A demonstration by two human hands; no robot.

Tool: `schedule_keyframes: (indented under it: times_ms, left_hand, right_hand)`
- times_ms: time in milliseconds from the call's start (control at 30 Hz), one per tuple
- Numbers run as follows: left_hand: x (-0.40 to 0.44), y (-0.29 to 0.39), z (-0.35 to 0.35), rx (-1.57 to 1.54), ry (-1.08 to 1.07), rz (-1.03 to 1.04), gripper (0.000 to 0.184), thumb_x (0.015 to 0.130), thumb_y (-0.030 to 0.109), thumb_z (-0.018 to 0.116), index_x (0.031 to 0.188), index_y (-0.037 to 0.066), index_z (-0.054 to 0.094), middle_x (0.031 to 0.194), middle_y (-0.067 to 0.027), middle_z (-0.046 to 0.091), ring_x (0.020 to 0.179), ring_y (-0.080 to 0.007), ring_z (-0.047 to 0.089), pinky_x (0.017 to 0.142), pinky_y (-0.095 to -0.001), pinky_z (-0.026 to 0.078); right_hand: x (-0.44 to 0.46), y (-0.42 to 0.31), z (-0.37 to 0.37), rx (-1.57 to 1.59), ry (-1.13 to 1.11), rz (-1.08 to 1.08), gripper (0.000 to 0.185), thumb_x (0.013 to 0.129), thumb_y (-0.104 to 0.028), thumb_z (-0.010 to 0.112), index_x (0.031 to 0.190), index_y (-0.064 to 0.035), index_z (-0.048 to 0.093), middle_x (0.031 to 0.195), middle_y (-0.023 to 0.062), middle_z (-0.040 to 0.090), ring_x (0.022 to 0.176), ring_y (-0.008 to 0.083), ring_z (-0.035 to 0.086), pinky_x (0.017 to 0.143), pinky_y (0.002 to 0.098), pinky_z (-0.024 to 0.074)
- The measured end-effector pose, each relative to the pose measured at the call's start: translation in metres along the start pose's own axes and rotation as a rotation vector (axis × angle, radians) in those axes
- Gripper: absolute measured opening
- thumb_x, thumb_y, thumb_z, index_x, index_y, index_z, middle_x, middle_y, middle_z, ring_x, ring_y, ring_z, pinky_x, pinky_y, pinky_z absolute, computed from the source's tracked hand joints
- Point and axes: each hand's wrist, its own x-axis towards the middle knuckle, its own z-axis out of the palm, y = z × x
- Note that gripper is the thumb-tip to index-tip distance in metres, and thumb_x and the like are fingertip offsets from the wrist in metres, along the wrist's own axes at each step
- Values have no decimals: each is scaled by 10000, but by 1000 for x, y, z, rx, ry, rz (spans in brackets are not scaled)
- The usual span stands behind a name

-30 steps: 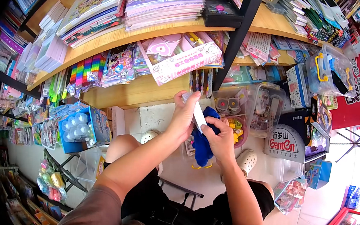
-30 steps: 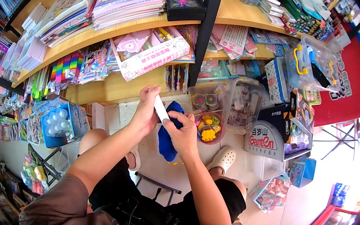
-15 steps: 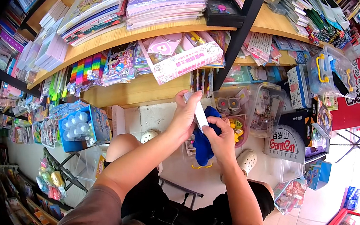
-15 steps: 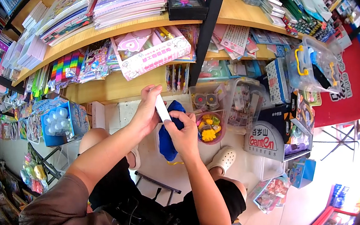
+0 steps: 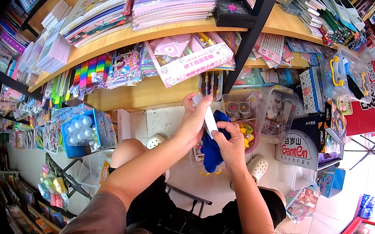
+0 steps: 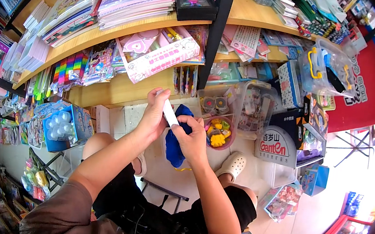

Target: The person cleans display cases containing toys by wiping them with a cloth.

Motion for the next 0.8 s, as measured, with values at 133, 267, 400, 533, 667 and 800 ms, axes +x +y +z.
schedule_keyframes:
  times_ms: [133, 267, 400, 533, 667, 800]
  left_hand:
    - [-1, 1, 1, -1, 0, -6, 666, 760, 473, 671, 1231, 202, 285, 1023, -45, 346, 904, -169, 397, 784, -394, 384]
    - [-2, 3, 3, -12, 8, 14, 658, 765, 452, 676, 1228, 191, 289, 1017, -46, 353, 896, -167, 401, 785, -359, 381]
    - [-3, 3, 3, -29, 3, 15, 649, 769, 434, 680, 1226, 186, 292, 1007, -44, 357, 884, -164, 405, 784, -340, 379]
    - [-1, 2, 2, -20, 7, 7, 643, 767, 444, 678, 1220, 194, 296, 999, -39, 360, 877, -162, 409, 777, -354, 384]
    - [1, 1, -1, 10, 15, -35, 634, 757, 483, 667, 1209, 226, 304, 998, -29, 366, 875, -159, 416, 755, -410, 406]
    - [8, 4, -4, 16, 46, -75, 617, 752, 514, 651, 1191, 249, 310, 1004, -25, 373, 878, -162, 421, 724, -467, 425]
  right_hand:
    - [0, -1, 0, 3, 2, 3, 178, 713, -138, 693, 868, -60, 658, 831, 64, 459, 845, 180, 456, 773, 280, 380]
    - [0, 2, 1, -6, 9, -1, 176, 717, -144, 698, 869, -64, 660, 837, 68, 465, 848, 184, 457, 778, 282, 380]
    - [0, 0, 1, -17, 8, -6, 175, 718, -146, 701, 869, -66, 661, 841, 69, 468, 854, 186, 457, 784, 282, 380]
    - [0, -1, 1, -1, 0, 0, 170, 719, -137, 694, 868, -63, 660, 843, 67, 467, 857, 185, 453, 787, 281, 378]
    - [0, 3, -2, 1, -11, 2, 180, 720, -117, 671, 891, -62, 661, 834, 67, 477, 846, 184, 465, 786, 281, 385]
    - [0, 0, -15, 232, -20, 97, 262, 738, -48, 624, 999, -42, 632, 899, 56, 566, 837, 154, 542, 776, 261, 435]
